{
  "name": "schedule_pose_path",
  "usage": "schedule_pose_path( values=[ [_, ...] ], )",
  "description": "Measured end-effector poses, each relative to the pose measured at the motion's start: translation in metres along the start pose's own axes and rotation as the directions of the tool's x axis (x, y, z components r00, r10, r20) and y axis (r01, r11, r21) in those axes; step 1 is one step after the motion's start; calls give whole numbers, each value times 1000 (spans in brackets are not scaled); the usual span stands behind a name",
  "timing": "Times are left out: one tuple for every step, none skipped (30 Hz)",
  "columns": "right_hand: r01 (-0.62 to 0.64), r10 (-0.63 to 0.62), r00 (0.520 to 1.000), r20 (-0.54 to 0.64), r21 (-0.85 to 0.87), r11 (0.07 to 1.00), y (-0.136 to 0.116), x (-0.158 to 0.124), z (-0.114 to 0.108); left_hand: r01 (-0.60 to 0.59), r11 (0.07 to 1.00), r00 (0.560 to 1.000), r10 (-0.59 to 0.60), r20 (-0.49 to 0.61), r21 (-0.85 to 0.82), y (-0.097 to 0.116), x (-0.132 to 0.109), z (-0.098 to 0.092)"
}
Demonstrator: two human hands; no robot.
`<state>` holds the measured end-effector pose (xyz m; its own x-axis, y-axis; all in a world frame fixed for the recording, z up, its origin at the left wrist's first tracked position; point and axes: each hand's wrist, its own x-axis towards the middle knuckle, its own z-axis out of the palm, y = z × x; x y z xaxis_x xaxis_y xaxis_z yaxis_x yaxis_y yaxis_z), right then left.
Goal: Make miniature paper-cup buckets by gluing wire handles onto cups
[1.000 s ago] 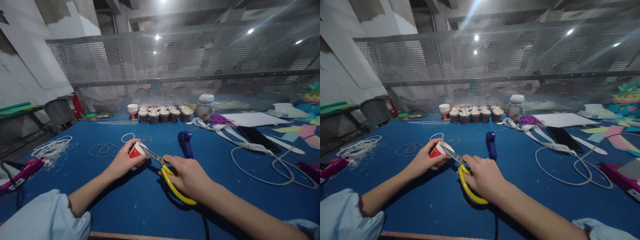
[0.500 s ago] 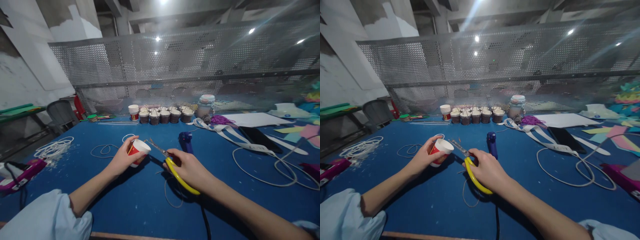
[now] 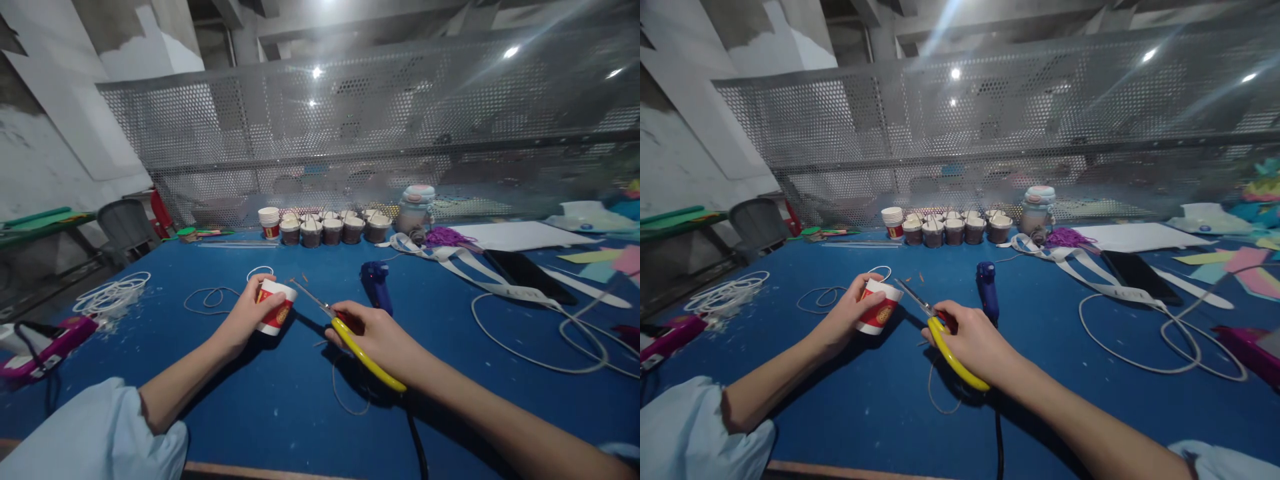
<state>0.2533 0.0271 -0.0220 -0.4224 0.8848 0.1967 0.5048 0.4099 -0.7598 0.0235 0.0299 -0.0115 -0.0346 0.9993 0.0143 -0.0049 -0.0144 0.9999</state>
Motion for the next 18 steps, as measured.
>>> schedule_pose_path(
  values=[
    [1,-1,1000,1,5,1000,1,0,0,16,999,1000,-16,14,-36,0,0,0],
    [1,-1,1000,2,7,1000,1,0,0,30,997,999,-28,29,-70,0,1,-1],
    [0,0,1000,4,8,1000,0,0,0,42,995,998,-39,41,-95,0,1,-1],
    [-2,2,1000,4,7,1000,0,0,0,50,993,998,-46,44,-108,0,1,-2],
    [-3,3,1000,2,6,1000,-1,0,0,50,992,998,-46,36,-112,0,2,-3],
    [-5,5,1000,2,7,1000,-2,0,0,40,994,999,-38,21,-105,-1,2,-3],
    [-8,8,1000,3,10,1000,-3,0,-1,25,996,1000,-24,4,-91,-1,2,-4],
    [-10,10,1000,5,14,1000,-3,0,-1,2,997,1000,-3,-14,-72,-1,3,-4],
    [-12,12,1000,5,20,1000,-3,-1,-1,-24,998,999,23,-31,-54,-2,3,-4],
    [-12,12,1000,3,25,1000,-4,-1,-1,-52,998,998,50,-47,-36,-3,4,-5],
    [-11,11,1000,0,29,1000,-4,-1,-1,-71,997,996,70,-56,-19,-4,5,-5],
    [-7,7,1000,-5,30,1000,-4,-1,-1,-81,997,995,80,-61,-6,-5,6,-6],
    [-1,2,1000,-12,27,1000,-3,-2,-1,-82,997,995,82,-62,3,-6,7,-6],
    [6,-6,1000,-20,17,1000,-3,-2,-1,-79,997,995,79,-60,6,-7,8,-7],
    [13,-13,1000,-27,-2,1000,-3,-2,-1,-72,997,996,72,-57,2,-7,9,-7],
    [23,-24,999,-34,-31,999,-3,-1,-2,-66,998,996,66,-55,-8,-8,10,-7],
    [36,-39,998,-46,-66,997,-3,-1,-3,-61,998,997,60,-52,-25,-8,10,-8],
    [53,-59,996,-59,-105,993,-3,0,-4,-57,997,997,55,-50,-48,-8,10,-8]
  ],
)
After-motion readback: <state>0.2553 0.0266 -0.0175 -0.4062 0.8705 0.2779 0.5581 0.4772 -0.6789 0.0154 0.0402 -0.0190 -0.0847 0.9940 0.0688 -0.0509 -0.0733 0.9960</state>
